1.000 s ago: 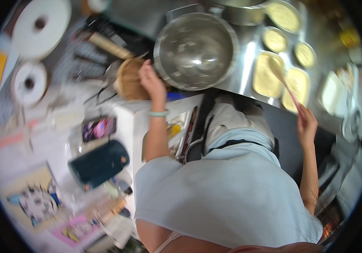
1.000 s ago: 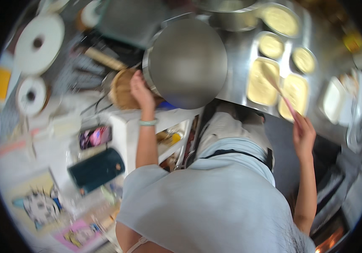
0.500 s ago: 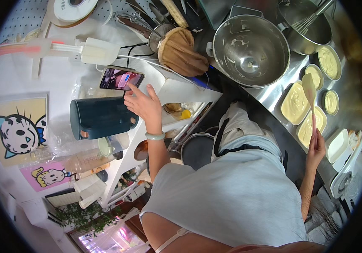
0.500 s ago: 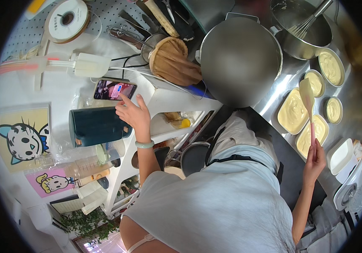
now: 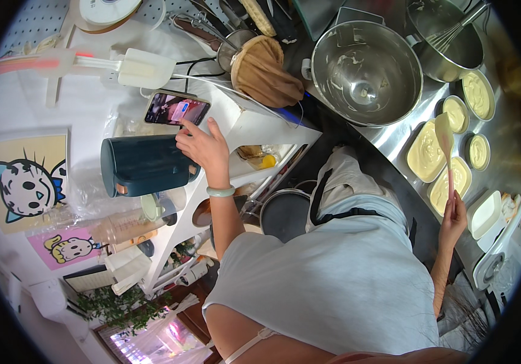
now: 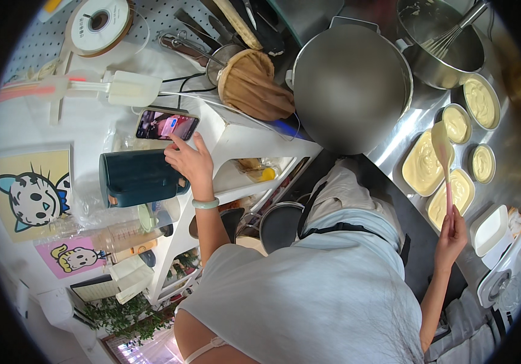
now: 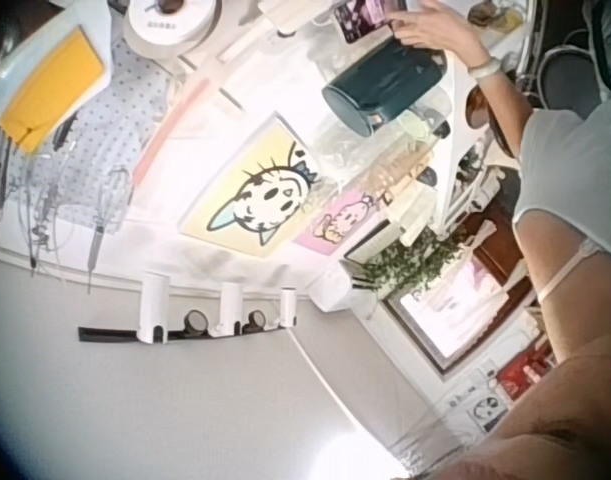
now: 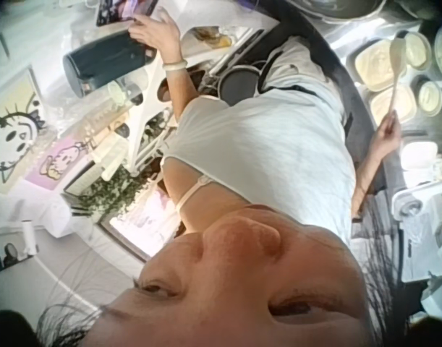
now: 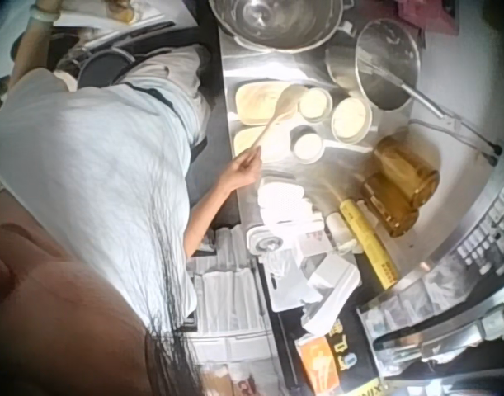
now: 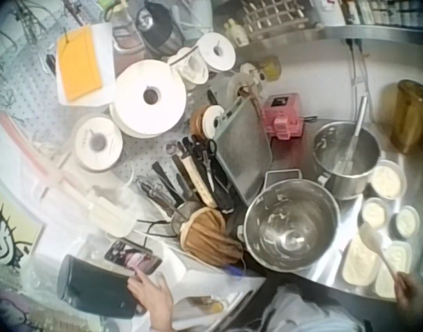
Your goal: The person uses a spatula to scrape batter from a metal bowl and distribute it into several smaller round and rectangular containers, then places the containers into an oven.
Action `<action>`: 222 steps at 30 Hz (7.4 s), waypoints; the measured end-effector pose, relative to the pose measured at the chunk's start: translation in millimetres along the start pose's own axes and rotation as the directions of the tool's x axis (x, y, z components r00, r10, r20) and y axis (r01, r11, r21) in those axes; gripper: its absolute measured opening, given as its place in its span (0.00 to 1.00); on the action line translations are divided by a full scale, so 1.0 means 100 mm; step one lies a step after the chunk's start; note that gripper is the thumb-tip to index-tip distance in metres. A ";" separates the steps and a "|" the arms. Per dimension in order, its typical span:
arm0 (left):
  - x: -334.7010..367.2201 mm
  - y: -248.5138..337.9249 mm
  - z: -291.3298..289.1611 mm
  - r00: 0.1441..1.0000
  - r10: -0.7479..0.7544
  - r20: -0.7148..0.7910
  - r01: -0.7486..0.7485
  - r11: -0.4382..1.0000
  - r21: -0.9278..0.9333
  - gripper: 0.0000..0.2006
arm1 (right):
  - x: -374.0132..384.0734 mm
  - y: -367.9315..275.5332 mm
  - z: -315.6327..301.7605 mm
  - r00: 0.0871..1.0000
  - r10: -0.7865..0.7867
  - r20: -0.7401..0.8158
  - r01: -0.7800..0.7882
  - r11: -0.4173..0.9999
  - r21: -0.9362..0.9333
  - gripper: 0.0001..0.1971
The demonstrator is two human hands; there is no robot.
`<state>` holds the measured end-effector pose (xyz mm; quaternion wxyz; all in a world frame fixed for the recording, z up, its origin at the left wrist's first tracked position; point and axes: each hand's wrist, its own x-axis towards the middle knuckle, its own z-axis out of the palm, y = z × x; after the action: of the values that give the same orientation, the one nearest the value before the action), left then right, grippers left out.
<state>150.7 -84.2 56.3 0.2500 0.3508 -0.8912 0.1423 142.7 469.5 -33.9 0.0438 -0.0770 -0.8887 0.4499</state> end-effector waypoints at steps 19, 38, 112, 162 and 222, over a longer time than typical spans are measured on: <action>-0.06 0.01 -0.07 1.000 -0.002 -0.010 0.001 0.996 -0.092 0.32 | -0.12 0.03 -0.04 0.978 -0.186 -0.096 0.165 0.967 -0.193 0.13; -0.04 0.43 -0.21 0.976 0.166 -0.141 -0.205 0.921 -0.332 0.32 | -0.26 0.17 0.04 0.984 -0.109 -0.140 0.064 0.954 -0.293 0.13; -2.86 4.11 -0.54 -0.326 0.781 0.532 0.762 0.550 -0.341 0.18 | -0.38 0.37 -1.11 0.780 0.594 -0.198 -0.447 0.750 0.487 0.12; -3.25 4.03 -0.71 -0.017 0.827 0.562 0.665 0.429 -0.612 0.28 | -0.68 1.07 -1.37 0.682 0.625 0.380 -0.688 0.371 0.624 0.11; -2.24 3.15 0.22 0.155 0.818 0.553 0.588 0.373 -0.717 0.21 | -0.56 0.07 -0.19 0.982 -0.044 -0.186 -0.026 0.935 -0.355 0.17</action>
<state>64.2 255.5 -108.4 -0.2625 0.0408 -0.7451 -0.6118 201.5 479.2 -28.6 0.1161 -0.1224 -0.9474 0.2721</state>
